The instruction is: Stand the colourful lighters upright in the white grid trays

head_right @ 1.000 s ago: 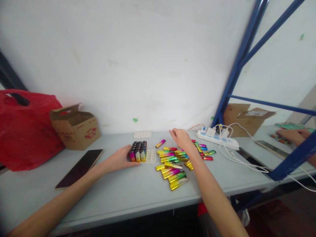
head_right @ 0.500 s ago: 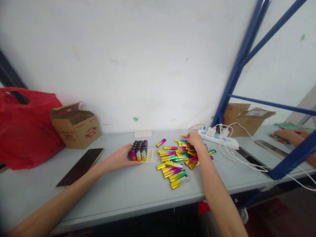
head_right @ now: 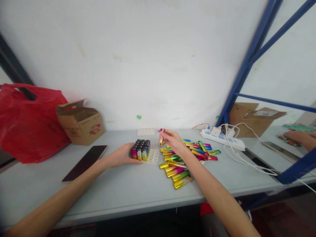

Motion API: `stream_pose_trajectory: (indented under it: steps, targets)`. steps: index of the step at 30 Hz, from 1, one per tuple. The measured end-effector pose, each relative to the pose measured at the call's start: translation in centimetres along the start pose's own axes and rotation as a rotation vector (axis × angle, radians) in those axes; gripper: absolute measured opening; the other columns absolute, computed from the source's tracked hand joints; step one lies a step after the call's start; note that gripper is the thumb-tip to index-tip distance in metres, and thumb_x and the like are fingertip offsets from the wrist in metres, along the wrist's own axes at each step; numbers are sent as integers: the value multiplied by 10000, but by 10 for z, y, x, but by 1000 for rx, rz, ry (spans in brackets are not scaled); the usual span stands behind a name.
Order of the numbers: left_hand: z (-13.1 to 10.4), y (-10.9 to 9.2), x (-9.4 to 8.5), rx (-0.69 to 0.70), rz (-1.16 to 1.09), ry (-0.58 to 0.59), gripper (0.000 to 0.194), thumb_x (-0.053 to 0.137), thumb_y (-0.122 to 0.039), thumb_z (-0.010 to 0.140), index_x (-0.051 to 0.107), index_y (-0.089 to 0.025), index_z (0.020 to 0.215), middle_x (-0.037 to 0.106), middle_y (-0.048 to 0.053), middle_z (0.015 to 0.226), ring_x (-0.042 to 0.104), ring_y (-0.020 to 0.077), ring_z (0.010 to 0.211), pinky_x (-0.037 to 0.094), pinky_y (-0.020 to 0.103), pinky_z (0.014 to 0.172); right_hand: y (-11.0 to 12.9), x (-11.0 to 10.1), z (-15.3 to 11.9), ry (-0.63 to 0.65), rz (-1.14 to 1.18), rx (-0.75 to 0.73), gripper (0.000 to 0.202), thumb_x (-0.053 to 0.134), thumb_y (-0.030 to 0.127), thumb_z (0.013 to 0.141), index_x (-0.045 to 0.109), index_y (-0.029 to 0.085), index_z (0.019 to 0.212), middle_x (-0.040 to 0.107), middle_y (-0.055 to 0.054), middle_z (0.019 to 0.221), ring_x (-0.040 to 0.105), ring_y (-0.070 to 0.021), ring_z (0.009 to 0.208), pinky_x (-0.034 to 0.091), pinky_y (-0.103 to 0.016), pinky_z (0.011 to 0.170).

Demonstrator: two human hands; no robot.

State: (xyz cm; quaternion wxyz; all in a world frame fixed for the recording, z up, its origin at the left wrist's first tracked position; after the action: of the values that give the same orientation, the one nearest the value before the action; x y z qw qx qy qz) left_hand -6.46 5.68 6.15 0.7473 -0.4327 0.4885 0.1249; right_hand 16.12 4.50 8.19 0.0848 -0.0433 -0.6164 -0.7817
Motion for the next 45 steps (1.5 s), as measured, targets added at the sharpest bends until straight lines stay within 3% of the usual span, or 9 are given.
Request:
stream_pose_trajectory:
  steps: [4, 7, 12, 17, 25, 31, 35, 39, 45]
  targets:
    - [0, 3, 1, 8, 31, 25, 719, 840, -737, 609, 681, -209, 1071, 762, 89, 1049, 709, 324, 959, 544, 382, 851, -11, 22, -9, 101, 35, 77, 480, 764, 658, 803, 589, 251, 988, 624, 38, 770, 559, -119, 610, 513, -270, 600]
    - [0, 5, 1, 3, 33, 17, 736, 836, -741, 608, 682, -199, 1081, 758, 96, 1050, 707, 328, 963, 541, 389, 858, -19, 24, -11, 92, -113, 102, 480, 643, 720, 872, 536, 273, 1008, 426, 108, 627, 305, -82, 453, 309, -203, 443]
    - [-1, 3, 1, 8, 39, 14, 718, 831, -734, 624, 682, -200, 1079, 749, 103, 1066, 703, 329, 968, 537, 391, 865, -7, 18, -10, -39, -573, -158, 545, 541, 695, 934, 458, 220, 680, 366, 53, 619, 344, -116, 572, 277, -255, 531]
    - [-1, 1, 0, 28, 33, 10, 717, 832, -732, 636, 683, -193, 1085, 747, 106, 1080, 703, 325, 965, 533, 393, 863, -6, 16, -12, -110, -785, -192, 546, 505, 594, 935, 331, 235, 563, 261, 43, 579, 296, -122, 571, 222, -286, 563]
    - [1, 8, 4, 10, 29, 21, 737, 833, -743, 629, 683, -205, 1111, 749, 100, 1097, 700, 333, 992, 531, 395, 873, 3, 22, -15, -104, -879, -259, 449, 458, 516, 963, 418, 232, 618, 413, 38, 566, 397, -141, 586, 272, -286, 591]
    - [2, 13, 6, 23, 26, 17, 756, 838, -745, 627, 679, -212, 1139, 749, 99, 1111, 704, 344, 994, 527, 399, 870, 1, 32, -14, 32, -821, -271, 352, 407, 507, 1062, 518, 234, 870, 615, 12, 747, 566, -159, 666, 393, -267, 638]
    - [3, 12, 5, 42, 35, 4, 767, 839, -744, 628, 678, -208, 1151, 746, 105, 1116, 705, 348, 1006, 526, 405, 885, 6, 38, -16, 65, -980, -392, 422, 462, 503, 1059, 484, 229, 738, 624, -28, 778, 582, -179, 735, 411, -286, 690]
    - [3, 11, 5, 43, 33, 5, 761, 833, -748, 630, 681, -205, 1142, 748, 103, 1116, 707, 345, 1004, 530, 406, 888, 4, 32, -14, 42, -1064, -336, 436, 484, 486, 1070, 489, 231, 718, 602, 8, 642, 559, -166, 618, 379, -290, 654]
    - [2, 15, 6, 26, 23, 0, 754, 835, -752, 610, 689, -206, 1111, 755, 102, 1082, 711, 347, 988, 544, 405, 870, -6, 37, -14, 176, -1053, -267, 275, 497, 392, 1090, 588, 219, 897, 751, -34, 814, 687, -190, 747, 429, -281, 713]
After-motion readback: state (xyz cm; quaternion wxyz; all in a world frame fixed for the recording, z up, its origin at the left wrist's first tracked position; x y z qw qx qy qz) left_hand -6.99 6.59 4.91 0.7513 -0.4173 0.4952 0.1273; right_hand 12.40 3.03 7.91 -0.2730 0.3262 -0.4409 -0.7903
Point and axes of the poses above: each hand's wrist, its own z-axis towards the middle knuckle, its own x-axis out of the palm, y = z × x, the point moved 9 cm from there along z, towards the middle knuckle
